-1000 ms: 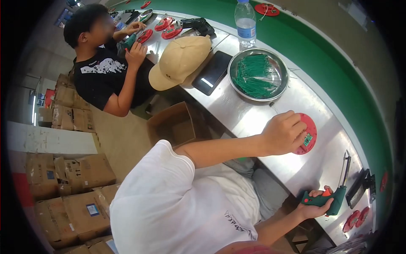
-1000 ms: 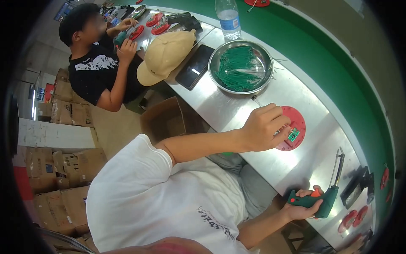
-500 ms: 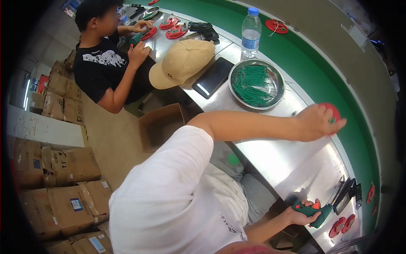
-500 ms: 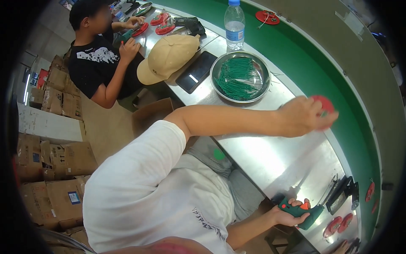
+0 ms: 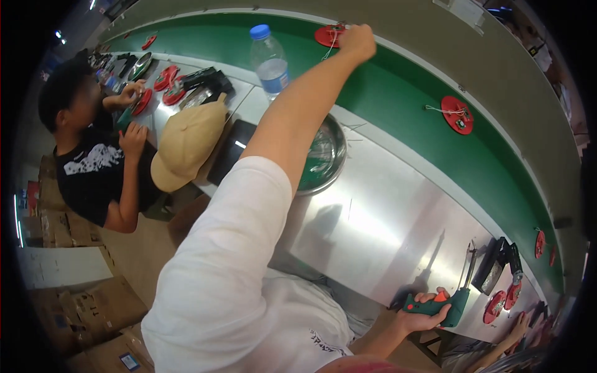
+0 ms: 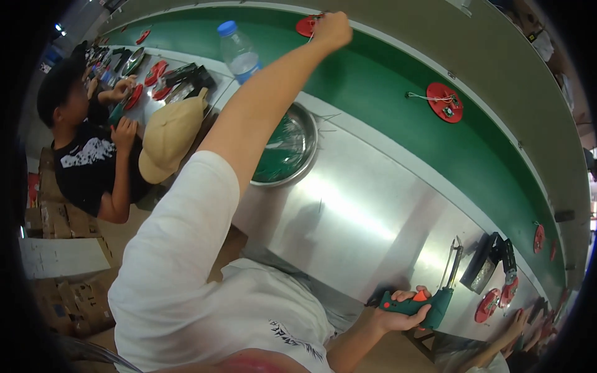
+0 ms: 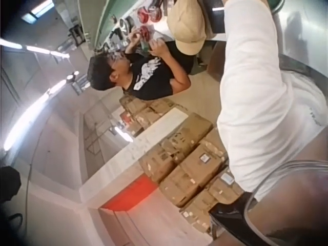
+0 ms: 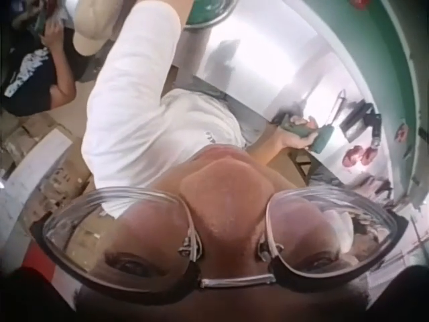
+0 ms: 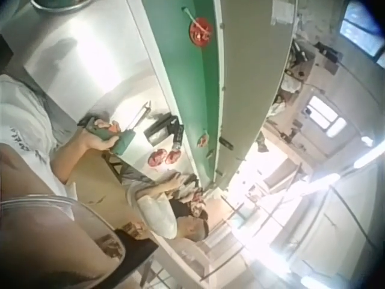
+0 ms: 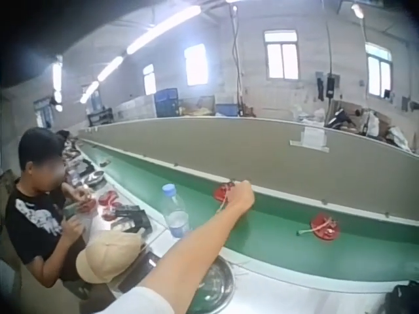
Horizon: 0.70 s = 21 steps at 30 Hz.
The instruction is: Soldering wires and components onto a PCB mounted on a red circular base at an electronics assembly line.
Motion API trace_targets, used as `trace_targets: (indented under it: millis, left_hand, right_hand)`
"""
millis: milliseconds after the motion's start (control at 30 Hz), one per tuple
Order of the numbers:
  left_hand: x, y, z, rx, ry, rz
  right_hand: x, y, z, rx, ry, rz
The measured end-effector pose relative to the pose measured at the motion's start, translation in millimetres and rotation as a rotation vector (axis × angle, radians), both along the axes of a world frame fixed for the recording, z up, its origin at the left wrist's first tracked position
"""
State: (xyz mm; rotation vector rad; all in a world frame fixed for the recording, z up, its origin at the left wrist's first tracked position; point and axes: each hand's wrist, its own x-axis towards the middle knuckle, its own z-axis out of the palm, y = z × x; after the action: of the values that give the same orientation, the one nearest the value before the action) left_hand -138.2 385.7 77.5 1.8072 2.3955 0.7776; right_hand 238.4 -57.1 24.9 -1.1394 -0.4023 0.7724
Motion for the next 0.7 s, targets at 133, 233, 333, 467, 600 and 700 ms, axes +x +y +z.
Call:
trace_targets:
  millis: [133, 233, 333, 467, 600, 700]
  left_hand:
    - [-36, 59, -6, 0.060, -0.147, 0.160]
    - [-72, 65, -16, -0.029, -0.035, 0.292]
    - [-94, 61, -31, -0.173, -0.143, 0.323]
    - [-74, 46, -29, -0.247, -0.154, 0.136]
    - [-74, 15, -19, -0.307, -0.006, -0.101]
    - [-10, -23, 6, -0.085, 0.261, -0.558]
  right_hand:
    - [8, -2, -9, -0.028, -0.056, 0.027]
    - [3, 6, -3, -0.071, -0.020, -0.035]
    - [7, 1, -8, -0.013, -0.045, 0.005]
    - [0, 4, 0, -0.068, -0.055, -0.039]
    - [-11, 7, 7, -0.043, -0.039, -0.034]
    - [-6, 3, 3, -0.041, -0.016, -0.065]
